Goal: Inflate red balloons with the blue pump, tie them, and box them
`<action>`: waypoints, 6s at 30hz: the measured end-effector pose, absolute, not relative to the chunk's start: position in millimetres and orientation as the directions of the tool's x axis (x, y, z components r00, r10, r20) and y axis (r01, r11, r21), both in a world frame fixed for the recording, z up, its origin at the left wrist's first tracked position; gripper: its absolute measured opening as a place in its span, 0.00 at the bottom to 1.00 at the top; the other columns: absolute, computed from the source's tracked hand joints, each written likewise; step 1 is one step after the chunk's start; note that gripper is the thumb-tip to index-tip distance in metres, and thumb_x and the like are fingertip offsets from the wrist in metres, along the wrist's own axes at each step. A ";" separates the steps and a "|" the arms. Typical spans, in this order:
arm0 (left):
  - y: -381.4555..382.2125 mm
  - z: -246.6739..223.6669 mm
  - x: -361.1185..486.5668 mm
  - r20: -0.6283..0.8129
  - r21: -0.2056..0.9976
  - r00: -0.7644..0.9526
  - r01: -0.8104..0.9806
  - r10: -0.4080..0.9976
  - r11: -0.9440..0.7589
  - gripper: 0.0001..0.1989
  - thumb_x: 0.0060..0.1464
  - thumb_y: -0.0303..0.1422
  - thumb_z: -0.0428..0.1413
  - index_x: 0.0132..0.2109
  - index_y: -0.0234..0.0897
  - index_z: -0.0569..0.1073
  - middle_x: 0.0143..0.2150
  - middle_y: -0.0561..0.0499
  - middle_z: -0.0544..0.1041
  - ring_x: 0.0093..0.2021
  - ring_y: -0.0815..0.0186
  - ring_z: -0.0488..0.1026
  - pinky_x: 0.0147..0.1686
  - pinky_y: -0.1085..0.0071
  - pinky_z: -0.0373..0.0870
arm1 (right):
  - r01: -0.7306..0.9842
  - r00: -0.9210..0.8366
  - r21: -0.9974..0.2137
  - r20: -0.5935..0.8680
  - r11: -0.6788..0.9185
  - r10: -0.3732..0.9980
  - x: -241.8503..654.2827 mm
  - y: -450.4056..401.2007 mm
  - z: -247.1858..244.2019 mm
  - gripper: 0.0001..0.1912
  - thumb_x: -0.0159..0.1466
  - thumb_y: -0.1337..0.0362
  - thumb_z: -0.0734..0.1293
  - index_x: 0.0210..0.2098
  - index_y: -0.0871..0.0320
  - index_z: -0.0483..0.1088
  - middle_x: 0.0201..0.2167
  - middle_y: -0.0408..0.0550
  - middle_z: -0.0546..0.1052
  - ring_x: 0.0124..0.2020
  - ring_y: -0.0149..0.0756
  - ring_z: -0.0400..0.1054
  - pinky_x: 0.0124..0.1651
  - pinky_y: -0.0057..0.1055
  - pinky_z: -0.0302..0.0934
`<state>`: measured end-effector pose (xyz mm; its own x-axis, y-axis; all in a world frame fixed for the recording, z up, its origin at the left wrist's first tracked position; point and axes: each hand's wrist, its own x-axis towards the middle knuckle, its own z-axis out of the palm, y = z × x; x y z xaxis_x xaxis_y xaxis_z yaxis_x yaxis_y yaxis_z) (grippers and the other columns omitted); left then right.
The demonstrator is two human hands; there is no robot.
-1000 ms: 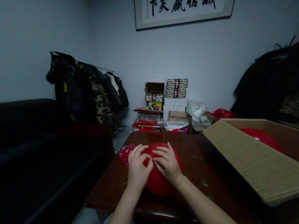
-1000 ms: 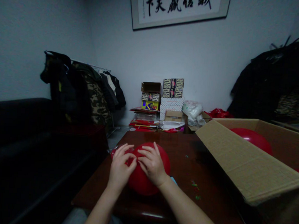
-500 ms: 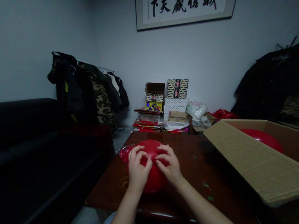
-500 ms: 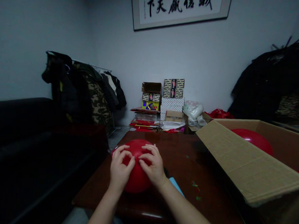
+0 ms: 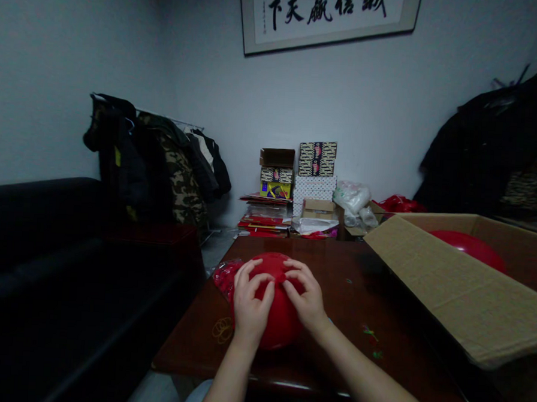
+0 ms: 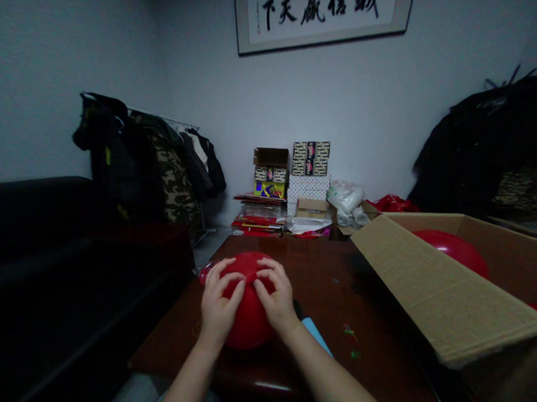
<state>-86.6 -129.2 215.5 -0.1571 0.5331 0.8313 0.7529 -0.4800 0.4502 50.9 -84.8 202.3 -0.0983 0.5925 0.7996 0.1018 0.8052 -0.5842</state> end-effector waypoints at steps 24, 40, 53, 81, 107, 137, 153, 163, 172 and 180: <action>-124.9 210.9 -99.8 0.782 0.460 -0.033 0.705 0.623 -0.540 0.04 0.51 0.31 0.54 0.32 0.41 0.74 0.44 0.48 0.72 0.50 0.60 0.65 0.52 0.57 0.62 | 0.204 -0.384 -0.487 0.759 0.850 0.527 59.5 -78.9 204.0 0.02 0.58 0.65 0.65 0.29 0.53 0.70 0.44 0.46 0.70 0.55 0.40 0.57 0.56 0.44 0.53; -121.4 210.7 -103.5 0.653 0.600 -0.064 0.652 0.755 -0.463 0.04 0.48 0.31 0.56 0.27 0.39 0.74 0.44 0.48 0.73 0.47 0.59 0.68 0.50 0.57 0.62 | 0.197 -0.247 -0.563 0.764 0.803 0.596 61.2 -79.4 199.2 0.06 0.61 0.63 0.61 0.35 0.53 0.69 0.50 0.50 0.64 0.55 0.40 0.57 0.56 0.42 0.52; -123.3 211.1 -101.2 0.648 0.689 -0.132 0.522 0.750 -0.503 0.05 0.52 0.32 0.53 0.32 0.38 0.72 0.47 0.46 0.71 0.49 0.60 0.67 0.52 0.59 0.59 | 0.160 -0.392 -0.627 0.669 0.763 0.632 60.4 -78.0 202.2 0.08 0.62 0.60 0.60 0.31 0.54 0.70 0.48 0.49 0.65 0.56 0.40 0.56 0.56 0.41 0.51; -127.5 213.4 -101.3 0.737 0.442 0.028 0.736 0.675 -0.514 0.03 0.50 0.30 0.55 0.30 0.39 0.72 0.44 0.47 0.70 0.48 0.58 0.65 0.50 0.54 0.61 | 0.111 -0.706 -0.506 0.566 0.855 0.426 72.3 -80.2 220.1 0.05 0.59 0.60 0.66 0.34 0.51 0.72 0.52 0.46 0.64 0.60 0.41 0.47 0.60 0.44 0.45; -141.3 217.8 -110.5 0.744 0.244 0.258 0.754 0.616 -0.610 0.06 0.50 0.28 0.54 0.35 0.42 0.74 0.49 0.48 0.72 0.54 0.57 0.63 0.56 0.49 0.55 | 0.091 -0.609 -0.537 0.636 0.839 0.474 68.7 -72.8 212.5 0.05 0.59 0.61 0.65 0.30 0.53 0.71 0.43 0.45 0.69 0.52 0.36 0.60 0.54 0.37 0.54; -141.3 205.2 -98.4 0.737 0.564 -0.026 0.574 0.675 -0.594 0.04 0.47 0.24 0.51 0.30 0.38 0.67 0.42 0.47 0.71 0.46 0.61 0.68 0.48 0.62 0.64 | 0.109 -0.460 -0.526 0.726 0.844 0.512 60.7 -91.4 212.0 0.04 0.58 0.66 0.66 0.34 0.51 0.70 0.39 0.43 0.72 0.47 0.35 0.64 0.59 0.44 0.47; -143.1 196.0 -97.3 0.827 0.481 -0.046 0.573 0.560 -0.663 0.06 0.47 0.23 0.53 0.32 0.39 0.69 0.40 0.49 0.69 0.45 0.61 0.67 0.48 0.60 0.64 | 0.120 -0.362 -0.494 0.786 0.861 0.501 62.1 -91.1 208.0 0.07 0.53 0.70 0.67 0.30 0.52 0.71 0.40 0.45 0.70 0.53 0.41 0.58 0.55 0.43 0.53; -144.2 202.1 -95.6 0.825 0.492 -0.044 0.548 0.564 -0.677 0.07 0.45 0.21 0.52 0.30 0.38 0.67 0.42 0.49 0.68 0.47 0.61 0.66 0.49 0.60 0.63 | 0.164 -0.423 -0.405 0.795 0.899 0.435 63.7 -94.4 216.3 0.06 0.52 0.67 0.67 0.30 0.51 0.71 0.43 0.45 0.68 0.53 0.42 0.58 0.58 0.47 0.48; -141.2 196.8 -99.2 0.791 0.564 -0.075 0.473 0.607 -0.677 0.07 0.45 0.22 0.50 0.29 0.38 0.64 0.43 0.48 0.68 0.48 0.61 0.66 0.50 0.59 0.62 | 0.093 -0.335 -0.549 0.769 0.831 0.545 68.5 -96.6 219.3 0.03 0.54 0.67 0.64 0.29 0.53 0.68 0.49 0.47 0.65 0.57 0.42 0.54 0.58 0.44 0.49; -144.9 205.7 -97.2 0.818 0.466 0.006 0.579 0.575 -0.669 0.06 0.46 0.23 0.52 0.31 0.39 0.67 0.46 0.47 0.68 0.51 0.59 0.65 0.52 0.56 0.62 | 0.273 -0.502 -0.391 0.721 0.879 0.477 64.8 -89.4 209.8 0.09 0.55 0.62 0.68 0.37 0.46 0.71 0.49 0.43 0.68 0.59 0.43 0.52 0.61 0.55 0.35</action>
